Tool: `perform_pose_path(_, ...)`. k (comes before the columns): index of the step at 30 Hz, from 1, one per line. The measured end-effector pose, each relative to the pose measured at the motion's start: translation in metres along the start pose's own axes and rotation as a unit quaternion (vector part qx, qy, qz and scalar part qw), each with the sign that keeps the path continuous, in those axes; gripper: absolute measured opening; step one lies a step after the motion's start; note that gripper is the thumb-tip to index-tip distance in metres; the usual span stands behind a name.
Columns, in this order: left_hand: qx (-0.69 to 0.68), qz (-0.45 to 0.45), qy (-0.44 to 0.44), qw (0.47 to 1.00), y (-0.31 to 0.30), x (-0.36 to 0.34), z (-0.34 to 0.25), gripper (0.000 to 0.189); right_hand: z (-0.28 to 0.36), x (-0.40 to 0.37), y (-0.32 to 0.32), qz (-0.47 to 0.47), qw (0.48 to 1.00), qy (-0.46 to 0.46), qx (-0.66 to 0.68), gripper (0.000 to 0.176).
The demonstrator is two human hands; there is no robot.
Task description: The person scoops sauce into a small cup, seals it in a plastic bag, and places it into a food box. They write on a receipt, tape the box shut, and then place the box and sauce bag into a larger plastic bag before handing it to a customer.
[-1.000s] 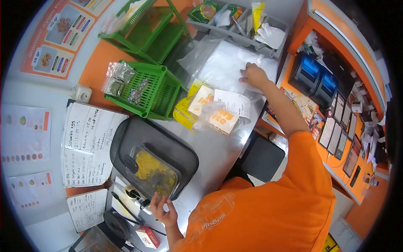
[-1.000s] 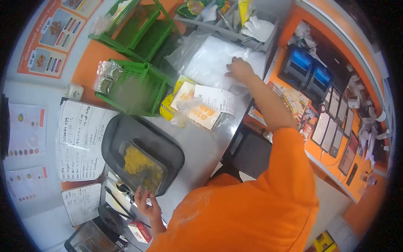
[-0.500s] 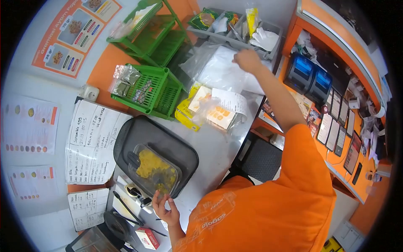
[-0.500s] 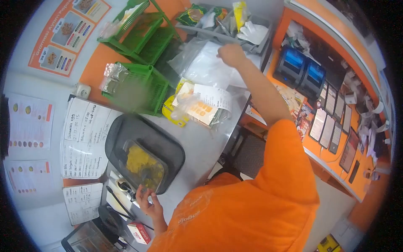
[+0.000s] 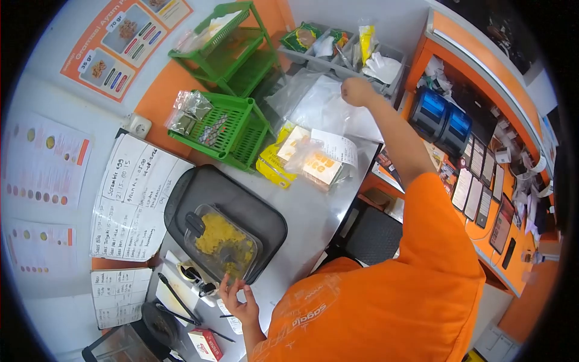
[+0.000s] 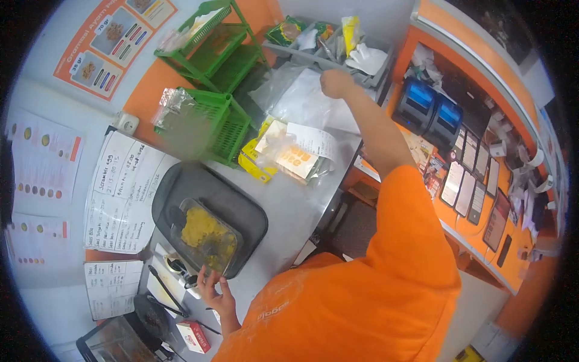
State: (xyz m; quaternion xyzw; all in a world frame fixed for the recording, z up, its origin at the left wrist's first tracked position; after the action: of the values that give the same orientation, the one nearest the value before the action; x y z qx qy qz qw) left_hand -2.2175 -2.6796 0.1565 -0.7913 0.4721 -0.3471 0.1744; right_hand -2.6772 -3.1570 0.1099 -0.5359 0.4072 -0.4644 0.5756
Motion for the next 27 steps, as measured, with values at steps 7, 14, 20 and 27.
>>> perform_pose_path(7, -0.054, 0.012, -0.022, 0.998, 0.010, 0.003, 0.002, 0.028, -0.007, 0.006, 0.038, 0.069, 0.997, -0.024, -0.025, 0.023)
perform_pose_path(14, -0.048, 0.012, -0.011, 0.999, 0.009, 0.008, -0.004, 0.029, 0.011, 0.037, -0.055, 0.004, 0.998, -0.058, -0.002, 0.040)
perform_pose_path(20, -0.160, 0.028, -0.036, 0.986, 0.023, 0.027, -0.002, 0.027, 0.006, 0.034, -0.181, -0.133, 0.961, 0.036, 0.240, 0.057)
perform_pose_path(27, -0.333, 0.160, -0.050, 0.928, 0.085, 0.097, -0.045, 0.055, 0.056, -0.004, -0.231, -0.110, 0.955, -0.078, 0.266, 0.077)
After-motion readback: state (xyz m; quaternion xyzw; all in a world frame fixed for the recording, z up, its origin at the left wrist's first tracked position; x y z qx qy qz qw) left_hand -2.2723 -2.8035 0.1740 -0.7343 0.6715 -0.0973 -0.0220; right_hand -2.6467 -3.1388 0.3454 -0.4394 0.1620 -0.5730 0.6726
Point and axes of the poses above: each hand's wrist, its own x-axis towards the middle knuckle, its own y-axis out of the palm, z = x × y, the point moved 6 cm from there along x, towards the middle knuckle, and after that the axes turned 2 degrees about -y, right-handed, at the moved point
